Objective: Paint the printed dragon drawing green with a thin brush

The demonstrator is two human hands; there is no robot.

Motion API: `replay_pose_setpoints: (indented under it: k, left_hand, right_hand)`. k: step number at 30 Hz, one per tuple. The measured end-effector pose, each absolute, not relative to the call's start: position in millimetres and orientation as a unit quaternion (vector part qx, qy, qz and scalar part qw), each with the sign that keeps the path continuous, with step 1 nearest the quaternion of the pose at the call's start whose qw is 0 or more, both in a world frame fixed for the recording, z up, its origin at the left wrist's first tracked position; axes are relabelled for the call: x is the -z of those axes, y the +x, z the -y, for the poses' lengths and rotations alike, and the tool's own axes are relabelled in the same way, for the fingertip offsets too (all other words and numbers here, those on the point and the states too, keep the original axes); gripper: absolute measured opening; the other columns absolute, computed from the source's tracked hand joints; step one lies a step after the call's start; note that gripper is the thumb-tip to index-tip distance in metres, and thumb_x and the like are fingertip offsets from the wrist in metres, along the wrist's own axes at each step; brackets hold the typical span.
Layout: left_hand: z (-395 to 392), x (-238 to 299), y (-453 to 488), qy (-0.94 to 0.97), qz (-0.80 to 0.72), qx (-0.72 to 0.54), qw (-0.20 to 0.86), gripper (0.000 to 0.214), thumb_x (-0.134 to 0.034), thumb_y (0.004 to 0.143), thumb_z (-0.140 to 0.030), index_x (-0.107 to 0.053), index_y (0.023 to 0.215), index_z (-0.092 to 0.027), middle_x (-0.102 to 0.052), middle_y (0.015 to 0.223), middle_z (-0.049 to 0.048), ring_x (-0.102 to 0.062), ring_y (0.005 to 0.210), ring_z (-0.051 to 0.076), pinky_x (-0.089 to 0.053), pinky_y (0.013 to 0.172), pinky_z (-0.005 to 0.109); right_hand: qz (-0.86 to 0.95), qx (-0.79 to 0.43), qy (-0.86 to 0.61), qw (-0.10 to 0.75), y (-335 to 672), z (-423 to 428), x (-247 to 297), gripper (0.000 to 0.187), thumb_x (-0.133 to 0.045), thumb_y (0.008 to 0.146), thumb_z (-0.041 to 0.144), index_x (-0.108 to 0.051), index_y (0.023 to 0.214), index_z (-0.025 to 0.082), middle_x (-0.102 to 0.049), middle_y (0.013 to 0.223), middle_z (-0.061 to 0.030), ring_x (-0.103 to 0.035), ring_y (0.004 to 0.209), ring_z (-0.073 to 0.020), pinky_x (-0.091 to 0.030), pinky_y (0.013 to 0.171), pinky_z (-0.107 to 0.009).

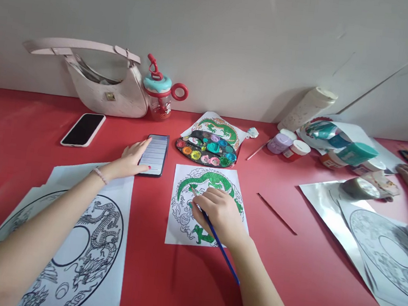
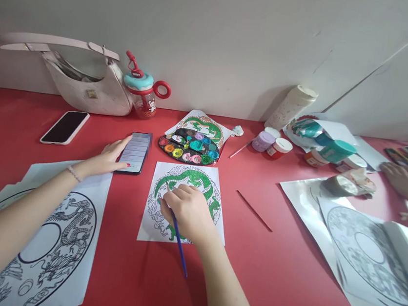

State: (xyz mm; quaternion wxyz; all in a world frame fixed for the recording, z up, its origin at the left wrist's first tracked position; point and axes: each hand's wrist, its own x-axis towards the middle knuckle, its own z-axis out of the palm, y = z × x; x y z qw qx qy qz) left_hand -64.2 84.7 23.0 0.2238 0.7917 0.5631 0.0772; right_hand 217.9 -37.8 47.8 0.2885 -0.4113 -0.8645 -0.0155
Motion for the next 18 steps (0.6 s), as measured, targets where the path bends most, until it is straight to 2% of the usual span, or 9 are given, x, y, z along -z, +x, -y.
replay_pose_setpoints:
  k: [4, 9, 18]
  left_hand:
    - [-85.5, -20.9, -65.6, 0.786, -0.563, -0.099, 0.233, 0.085, -0.046, 0.077, -0.037, -0.005, 0.149, -0.021, -0.018, 0.155, 0.011, -0.014, 0.142, 0.034, -0.015, 0.114, 0.053]
    - [-84.2, -20.2, -64.6, 0.773, -0.58, -0.123, 0.227, 0.08, -0.043, 0.078, -0.036, -0.009, 0.149, -0.023, -0.026, 0.152, 0.0099, -0.021, 0.14, 0.036, -0.018, 0.112, 0.055]
    - [-81.5, -19.5, -64.6, 0.757, -0.591, -0.127, 0.247, 0.081, -0.038, 0.077, -0.035, -0.005, 0.15, -0.018, -0.017, 0.155, 0.0091, -0.013, 0.142, 0.034, -0.017, 0.114, 0.052]
  right_hand:
    - [0.864, 0.009, -0.414, 0.287, 218.1, 38.6, -48.5, 0.024, -0.046, 0.088, 0.018, -0.052, 0.065, 0.016, -0.05, 0.056, 0.0007, -0.039, 0.056, -0.009, -0.026, 0.058, -0.023]
    - [0.864, 0.011, -0.413, 0.287, 218.0, 38.5, -47.4, 0.02, -0.047, 0.086, 0.016, -0.052, 0.066, 0.016, -0.05, 0.057, 0.001, -0.038, 0.056, -0.0088, -0.026, 0.058, -0.023]
    - [0.865, 0.009, -0.412, 0.284, 216.4, 38.0, -46.9, 0.023, -0.046, 0.088, 0.017, -0.052, 0.065, 0.016, -0.05, 0.057, 0.0005, -0.038, 0.056, -0.0087, -0.027, 0.058, -0.023]
